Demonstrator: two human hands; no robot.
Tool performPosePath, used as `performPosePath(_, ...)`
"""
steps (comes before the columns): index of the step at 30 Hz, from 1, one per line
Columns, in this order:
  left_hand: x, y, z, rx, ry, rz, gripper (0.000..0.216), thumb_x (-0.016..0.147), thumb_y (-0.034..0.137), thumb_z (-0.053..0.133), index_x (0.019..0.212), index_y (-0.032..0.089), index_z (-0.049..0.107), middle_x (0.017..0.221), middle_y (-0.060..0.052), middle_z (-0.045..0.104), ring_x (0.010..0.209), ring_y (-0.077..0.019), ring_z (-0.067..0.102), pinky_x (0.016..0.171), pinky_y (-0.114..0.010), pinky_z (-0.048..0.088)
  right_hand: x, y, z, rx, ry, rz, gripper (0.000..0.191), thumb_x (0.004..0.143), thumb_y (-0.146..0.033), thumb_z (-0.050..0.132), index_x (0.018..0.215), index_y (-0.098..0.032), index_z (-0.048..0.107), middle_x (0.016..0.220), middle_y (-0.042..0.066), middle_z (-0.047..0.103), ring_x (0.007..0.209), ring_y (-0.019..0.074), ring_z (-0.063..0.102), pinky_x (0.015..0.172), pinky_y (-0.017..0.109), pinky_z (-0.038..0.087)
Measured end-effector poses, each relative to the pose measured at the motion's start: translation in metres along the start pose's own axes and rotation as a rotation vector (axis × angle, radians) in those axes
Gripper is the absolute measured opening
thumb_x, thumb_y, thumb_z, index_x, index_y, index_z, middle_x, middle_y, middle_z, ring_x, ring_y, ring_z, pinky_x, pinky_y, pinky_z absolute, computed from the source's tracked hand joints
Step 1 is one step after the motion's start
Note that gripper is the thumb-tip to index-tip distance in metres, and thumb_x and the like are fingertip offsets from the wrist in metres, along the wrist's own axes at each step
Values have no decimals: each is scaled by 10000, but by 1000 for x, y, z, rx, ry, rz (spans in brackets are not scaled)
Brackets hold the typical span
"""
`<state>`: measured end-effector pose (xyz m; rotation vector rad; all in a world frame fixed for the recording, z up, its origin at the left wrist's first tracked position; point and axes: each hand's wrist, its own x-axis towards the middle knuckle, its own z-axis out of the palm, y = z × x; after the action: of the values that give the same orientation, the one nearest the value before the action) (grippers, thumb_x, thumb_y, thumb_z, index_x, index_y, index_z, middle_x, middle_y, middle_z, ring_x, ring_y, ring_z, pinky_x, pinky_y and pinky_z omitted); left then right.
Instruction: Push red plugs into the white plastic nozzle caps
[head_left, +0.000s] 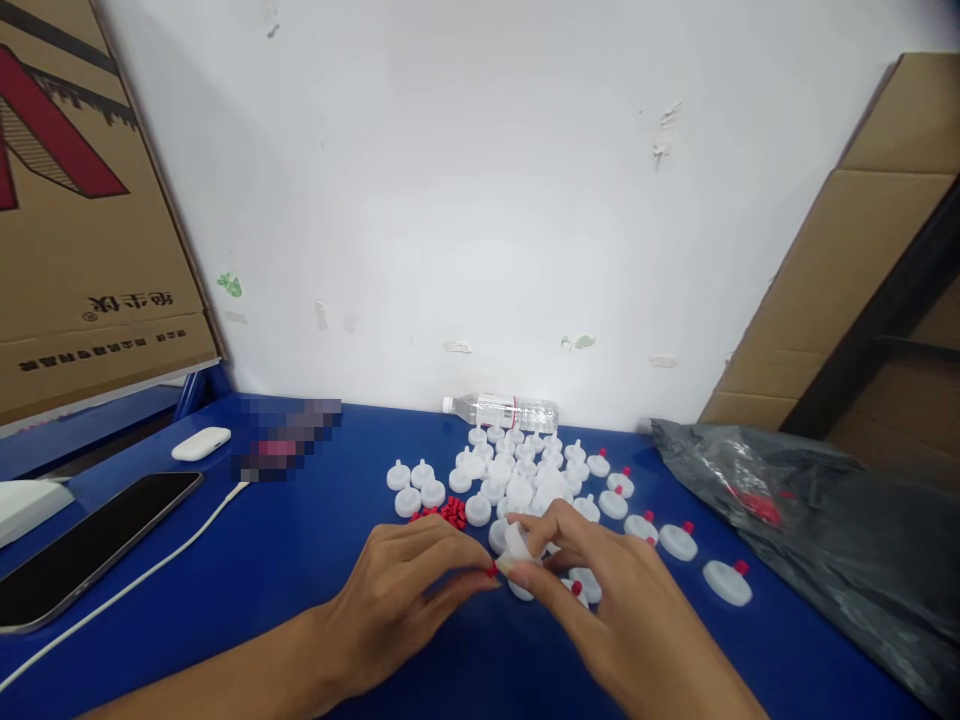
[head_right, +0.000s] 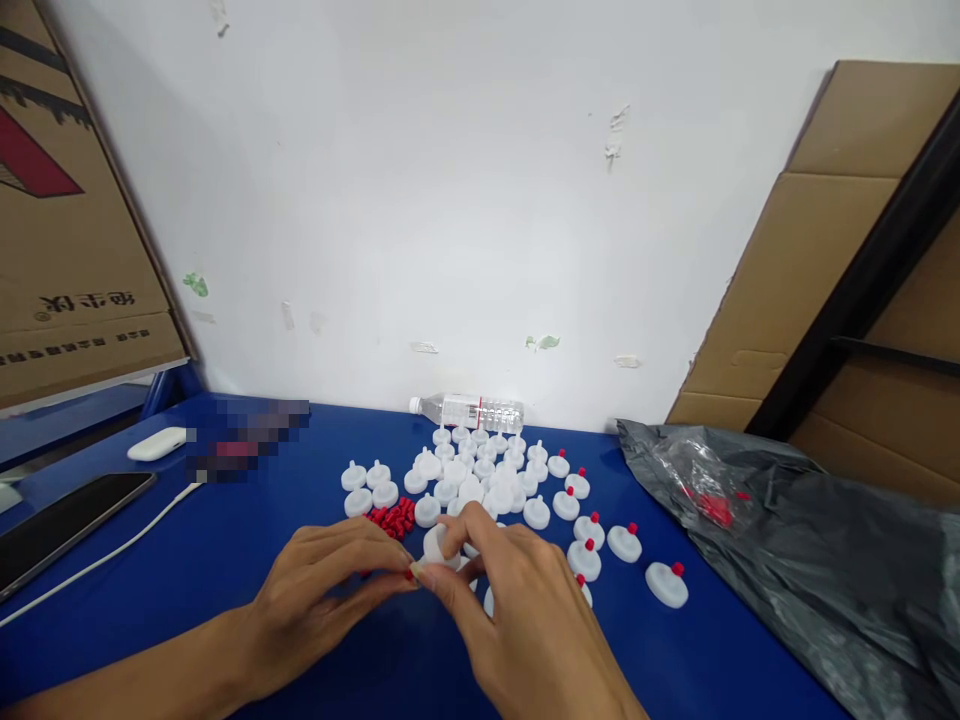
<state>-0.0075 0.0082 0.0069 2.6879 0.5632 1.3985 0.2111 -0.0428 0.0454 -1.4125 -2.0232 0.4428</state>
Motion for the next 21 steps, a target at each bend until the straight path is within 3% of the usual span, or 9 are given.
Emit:
performPosePath(2, 0, 3, -1, 62, 12, -57, 150, 958, 273, 656, 1087, 204, 625, 932, -25, 719, 793, -130, 698, 682, -203, 559, -2, 0, 1, -41, 23, -8, 228, 952, -425, 582, 1165, -348, 609, 1067, -25, 749, 903, 197, 736, 764, 279, 573)
performPosePath(4, 1, 5, -3, 82, 22, -83, 259, 968, 342, 635, 1189, 214, 593, 1034, -60, 685, 886, -152, 689, 710, -224, 576, -3, 0, 2, -93, 20, -28, 457, 901, -466, 653, 1338, -400, 537, 1162, -14, 735, 973, 224, 728, 779, 300, 586)
performPosePath(7, 1, 7, -5, 65, 7, -72, 410, 952, 387, 649, 1307, 213, 539, 1108, -101, 644, 980, -182, 672, 718, -241, 590, -5, -2, 4, -137, -62, -60, 698, 789, -497, 773, 1421, -434, 484, 1252, -10, 705, 1071, 260, 698, 818, 317, 593)
performPosePath(12, -3, 8, -2, 140, -34, -64, 573, 922, 410, 676, 1410, 188, 473, 1250, -132, 681, 1106, -238, 690, 781, -272, 605, -3, -10, 7, -103, -151, -113, 702, 739, -382, 848, 1370, -429, 546, 1337, -41, 657, 1152, 255, 654, 914, 326, 568)
performPosePath(16, -2, 8, 0, 110, 8, -9, 601, 816, 340, 779, 1337, 194, 517, 1073, -61, 776, 881, -198, 770, 733, -239, 607, -1, -8, 12, -138, -176, -133, 641, 726, -342, 866, 1312, -390, 610, 1310, -27, 677, 1126, 276, 663, 892, 347, 580)
performPosePath(21, 0, 5, -1, 19, 5, 59, 683, 746, 326, 830, 1327, 144, 520, 984, -79, 789, 696, -174, 766, 590, -218, 588, -1, -8, 12, -122, -204, -86, 614, 678, -382, 892, 1244, -400, 654, 1235, -61, 714, 1103, 274, 669, 884, 345, 586)
